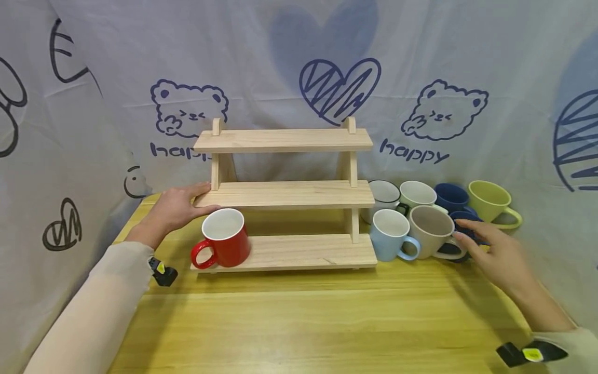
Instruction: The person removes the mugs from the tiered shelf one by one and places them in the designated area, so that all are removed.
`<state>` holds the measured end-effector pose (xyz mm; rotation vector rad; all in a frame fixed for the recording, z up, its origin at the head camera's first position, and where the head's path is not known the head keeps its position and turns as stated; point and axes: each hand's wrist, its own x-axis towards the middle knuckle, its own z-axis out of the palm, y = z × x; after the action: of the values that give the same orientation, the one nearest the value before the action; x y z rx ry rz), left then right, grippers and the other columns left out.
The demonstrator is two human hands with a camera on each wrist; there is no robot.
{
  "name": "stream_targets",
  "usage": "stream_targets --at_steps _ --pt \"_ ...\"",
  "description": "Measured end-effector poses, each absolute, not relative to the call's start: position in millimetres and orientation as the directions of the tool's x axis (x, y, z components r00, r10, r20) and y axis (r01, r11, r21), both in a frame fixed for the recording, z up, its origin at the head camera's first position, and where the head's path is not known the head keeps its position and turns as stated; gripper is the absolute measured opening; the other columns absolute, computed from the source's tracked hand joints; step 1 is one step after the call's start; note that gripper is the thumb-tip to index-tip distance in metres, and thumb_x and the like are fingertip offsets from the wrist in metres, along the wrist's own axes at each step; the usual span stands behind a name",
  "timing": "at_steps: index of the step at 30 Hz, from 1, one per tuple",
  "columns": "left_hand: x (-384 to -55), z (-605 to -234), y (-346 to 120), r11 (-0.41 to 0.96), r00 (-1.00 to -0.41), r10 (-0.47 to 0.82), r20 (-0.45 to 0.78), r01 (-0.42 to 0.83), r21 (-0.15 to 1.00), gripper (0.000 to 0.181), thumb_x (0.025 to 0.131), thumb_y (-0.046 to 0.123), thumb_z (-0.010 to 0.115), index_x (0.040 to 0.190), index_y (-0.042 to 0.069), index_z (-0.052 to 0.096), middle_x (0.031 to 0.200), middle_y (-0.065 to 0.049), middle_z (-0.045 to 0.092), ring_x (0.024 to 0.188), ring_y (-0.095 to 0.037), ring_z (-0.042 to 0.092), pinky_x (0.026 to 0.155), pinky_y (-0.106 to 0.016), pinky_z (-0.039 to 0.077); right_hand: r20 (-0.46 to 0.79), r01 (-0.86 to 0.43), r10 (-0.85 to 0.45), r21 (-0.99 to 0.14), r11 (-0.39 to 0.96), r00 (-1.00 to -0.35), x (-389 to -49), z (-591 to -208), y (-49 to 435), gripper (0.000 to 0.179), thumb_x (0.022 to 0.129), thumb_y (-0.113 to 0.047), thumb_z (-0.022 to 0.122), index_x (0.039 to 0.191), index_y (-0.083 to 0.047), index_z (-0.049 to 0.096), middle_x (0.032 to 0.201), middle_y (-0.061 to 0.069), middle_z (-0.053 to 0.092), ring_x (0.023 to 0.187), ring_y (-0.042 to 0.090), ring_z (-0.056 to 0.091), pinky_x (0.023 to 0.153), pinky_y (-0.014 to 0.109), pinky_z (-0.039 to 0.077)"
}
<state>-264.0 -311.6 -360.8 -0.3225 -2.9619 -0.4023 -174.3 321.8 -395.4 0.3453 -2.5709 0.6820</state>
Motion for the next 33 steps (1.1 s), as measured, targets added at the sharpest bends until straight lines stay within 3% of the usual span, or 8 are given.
stream_targets --at_steps 6,10,13,24,33 --pt "-263.6 -360.6 -311.6 0.943 -0.966 0.201 0.162 0.236 0.236 0.092 0.081 0.075 0.057 0.147 0.011 0.046 0.144 -0.02 0.046 0.128 -0.048 0.044 0.1 -0.063 0.039 0.531 -0.532 -0.32 -0.313 0.787 -0.784 -174.0 -393.7 280.8 0.035 0.088 -0.015 0.074 0.121 -0.007 0.066 0.119 0.014 0.066 0.111 0.037 0.058 0.087 0.055 0.044" --pt "-264.3 -360.8 -311.9 0.943 -0.968 0.195 0.158 0.23 0.241 0.093 0.081 0.076 0.056 0.147 0.012 0.046 0.145 -0.02 0.045 0.129 -0.048 0.044 0.1 -0.063 0.038 0.564 -0.646 -0.438 -0.24 0.724 -0.7 -175.6 -395.0 250.5 0.043 0.08 -0.012 0.08 0.121 -0.01 0.066 0.119 0.005 0.067 0.11 0.027 0.059 0.089 0.048 0.046" --pt "-264.9 -361.4 -311.7 0.943 -0.971 0.185 0.154 0.22 0.251 0.095 0.079 0.078 0.055 0.147 0.012 0.046 0.146 -0.02 0.045 0.13 -0.048 0.043 0.1 -0.064 0.038 0.57 -0.718 -0.515 -0.205 0.665 -0.64 -177.0 -396.2 229.9 0.046 0.08 -0.015 0.08 0.124 -0.01 0.065 0.121 0.004 0.065 0.111 0.024 0.059 0.089 0.045 0.047" --pt "-266.3 -361.8 -312.3 0.942 -0.965 0.192 0.178 0.232 0.242 0.095 0.079 0.078 0.056 0.146 0.011 0.047 0.145 -0.019 0.046 0.127 -0.047 0.046 0.098 -0.063 0.04 0.429 -0.798 -0.68 -0.211 0.564 -0.594 -176.2 -395.8 159.3 0.053 0.094 -0.043 0.063 0.136 -0.012 0.056 0.13 0.003 0.058 0.12 0.023 0.054 0.098 0.046 0.046" --pt "-264.0 -358.6 -313.0 0.939 -0.969 0.191 0.156 0.227 0.258 0.093 0.079 0.077 0.058 0.146 0.013 0.048 0.145 -0.019 0.046 0.129 -0.047 0.044 0.099 -0.064 0.038 0.482 -0.894 -0.759 -0.146 0.423 -0.438 -176.9 -393.3 97.5 0.06 0.097 -0.056 0.046 0.134 -0.01 0.057 0.123 0.003 0.06 0.115 0.02 0.055 0.097 0.039 0.047"
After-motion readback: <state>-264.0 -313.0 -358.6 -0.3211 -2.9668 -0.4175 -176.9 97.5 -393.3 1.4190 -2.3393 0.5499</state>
